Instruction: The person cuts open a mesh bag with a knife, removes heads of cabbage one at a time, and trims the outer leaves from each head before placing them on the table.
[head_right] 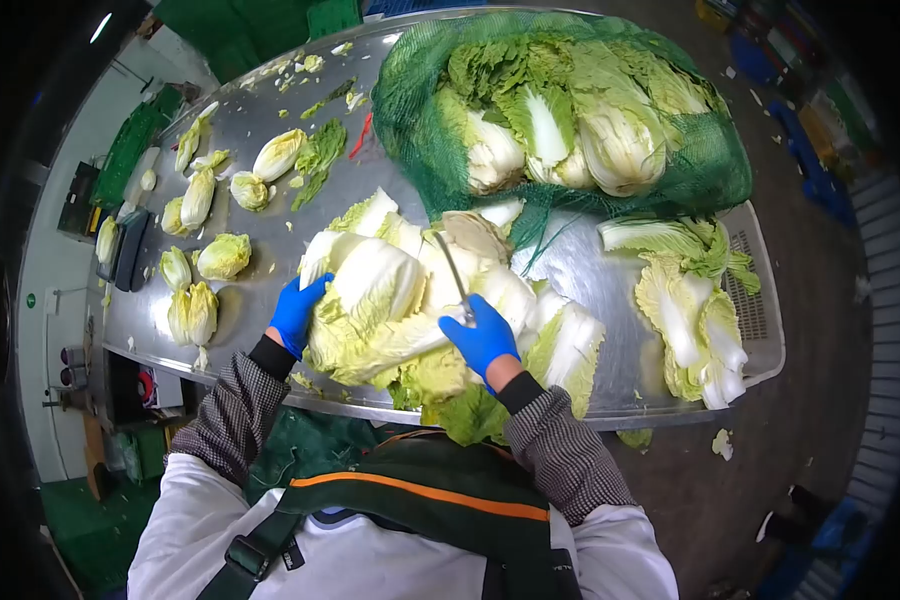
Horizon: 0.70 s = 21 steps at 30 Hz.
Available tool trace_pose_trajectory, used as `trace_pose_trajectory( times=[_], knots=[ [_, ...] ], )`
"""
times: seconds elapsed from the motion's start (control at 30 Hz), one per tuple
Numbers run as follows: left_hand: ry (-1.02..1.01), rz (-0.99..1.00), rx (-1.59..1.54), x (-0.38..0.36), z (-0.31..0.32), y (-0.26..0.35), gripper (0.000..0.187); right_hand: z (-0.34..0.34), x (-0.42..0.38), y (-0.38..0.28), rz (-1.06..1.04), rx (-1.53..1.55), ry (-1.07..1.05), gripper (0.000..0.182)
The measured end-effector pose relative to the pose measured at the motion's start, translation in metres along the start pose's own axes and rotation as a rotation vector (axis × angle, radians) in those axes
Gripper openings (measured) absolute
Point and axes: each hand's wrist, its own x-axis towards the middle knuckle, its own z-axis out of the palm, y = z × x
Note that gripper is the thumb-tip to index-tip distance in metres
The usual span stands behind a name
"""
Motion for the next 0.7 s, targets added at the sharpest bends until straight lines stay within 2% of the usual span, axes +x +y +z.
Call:
trace_pose_trajectory(
  times=[0.03,0.1,0.17,0.23,0.3,0.37,0.4,0.43,0.5,0.57,0.6,0.63,0.67,0.7],
  knots=[
    [0.007,-0.023,-0.045,0.003,-0.007,-0.003,0.034,0.004,-0.001,0.018,-0.078,-0.045,0.163,0.062],
    [0.032,-0.075,-0.145,0.007,-0.025,-0.017,0.033,-0.018,0.0,0.042,0.047,-0.102,0.149,0.063],
    [0.047,-0.021,-0.103,0.002,-0.021,-0.015,0.031,-0.042,-0.003,0.026,-0.046,-0.421,0.163,0.066],
    [0.06,0.036,-0.049,-0.004,-0.013,-0.02,0.03,-0.042,-0.02,-0.018,-0.231,-0.519,0.197,0.069],
    [0.122,0.137,0.189,-0.007,0.013,-0.015,0.03,-0.031,-0.016,-0.062,-0.46,-0.58,0.267,0.066],
    [0.093,0.297,0.243,-0.011,0.038,-0.024,0.03,-0.019,0.002,-0.085,-0.369,-0.428,0.131,0.075],
    [0.12,0.253,0.2,-0.024,0.057,-0.016,0.03,-0.019,0.011,-0.097,-0.216,-0.411,-0.018,0.084],
    [0.11,0.218,0.169,-0.024,0.061,-0.026,0.031,-0.009,0.022,-0.085,-0.243,-0.616,0.091,0.085],
    [0.064,0.145,0.083,-0.029,0.058,-0.031,0.031,-0.02,0.026,-0.063,-0.172,-0.505,0.026,0.085],
    [0.045,0.038,0.07,-0.017,0.028,-0.032,0.036,-0.019,0.024,-0.037,-0.102,-0.372,0.003,0.077],
    [0.091,0.149,0.216,-0.002,0.003,-0.043,0.056,-0.016,0.02,-0.024,-0.089,-0.291,0.008,0.075],
    [0.294,0.381,0.532,0.002,-0.004,-0.039,0.075,-0.014,0.015,-0.02,-0.082,-0.208,0.018,0.072],
    [0.372,0.511,0.729,0.003,-0.01,-0.036,0.078,-0.012,0.007,-0.018,-0.052,-0.174,0.07,0.063],
    [0.451,0.636,0.926,-0.013,0.009,-0.002,0.081,-0.013,0.003,-0.015,-0.061,-0.123,0.101,0.062]
  ],
)
